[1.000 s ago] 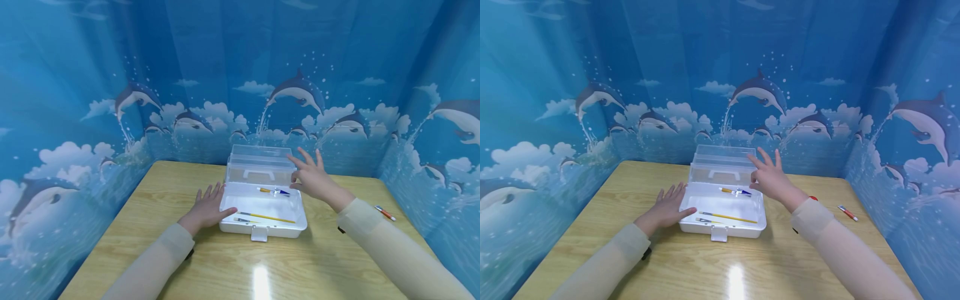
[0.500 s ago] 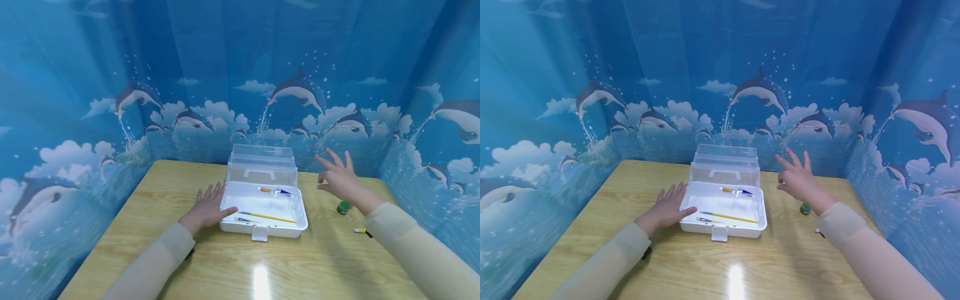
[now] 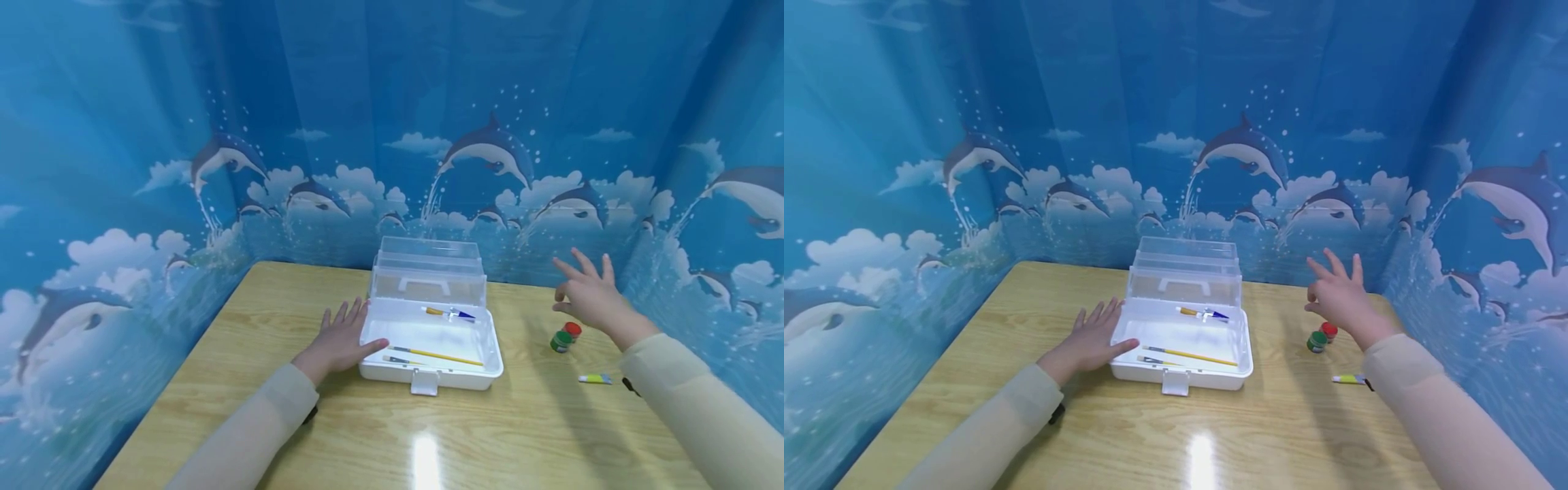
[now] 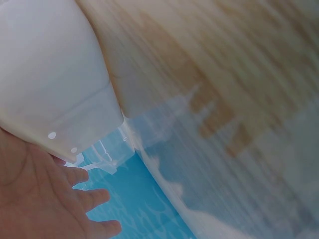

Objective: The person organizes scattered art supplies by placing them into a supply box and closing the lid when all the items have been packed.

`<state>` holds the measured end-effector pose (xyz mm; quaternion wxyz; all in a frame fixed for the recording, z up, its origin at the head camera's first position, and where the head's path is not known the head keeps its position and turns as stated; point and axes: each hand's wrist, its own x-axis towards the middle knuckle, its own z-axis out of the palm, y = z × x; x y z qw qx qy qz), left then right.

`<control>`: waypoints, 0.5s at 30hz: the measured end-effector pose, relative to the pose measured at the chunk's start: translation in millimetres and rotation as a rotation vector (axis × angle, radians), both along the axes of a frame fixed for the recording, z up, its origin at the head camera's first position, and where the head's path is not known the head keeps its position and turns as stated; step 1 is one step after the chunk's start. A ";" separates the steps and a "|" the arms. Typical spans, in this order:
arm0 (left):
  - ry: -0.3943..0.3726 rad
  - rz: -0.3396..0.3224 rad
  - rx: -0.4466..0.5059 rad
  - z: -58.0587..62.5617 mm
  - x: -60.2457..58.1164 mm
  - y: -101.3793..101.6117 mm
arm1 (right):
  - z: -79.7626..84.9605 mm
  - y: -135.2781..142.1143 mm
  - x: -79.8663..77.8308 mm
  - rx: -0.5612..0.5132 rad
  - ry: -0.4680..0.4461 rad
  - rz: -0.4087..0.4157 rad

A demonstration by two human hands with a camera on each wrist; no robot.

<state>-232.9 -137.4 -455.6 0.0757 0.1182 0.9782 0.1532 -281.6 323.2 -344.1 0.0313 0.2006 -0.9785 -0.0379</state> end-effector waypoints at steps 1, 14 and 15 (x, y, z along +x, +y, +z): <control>0.004 -0.002 0.001 -0.1 -0.1 -0.1 | -0.9 4.0 -1.4 -0.006 -0.007 -0.005; 0.010 -0.001 -0.028 -1.6 -1.1 -0.5 | -24.5 68.2 -17.4 -0.027 -0.120 -0.088; 0.007 -0.001 -0.031 -1.5 -1.0 -0.7 | -27.1 73.4 -17.9 -0.033 -0.128 -0.090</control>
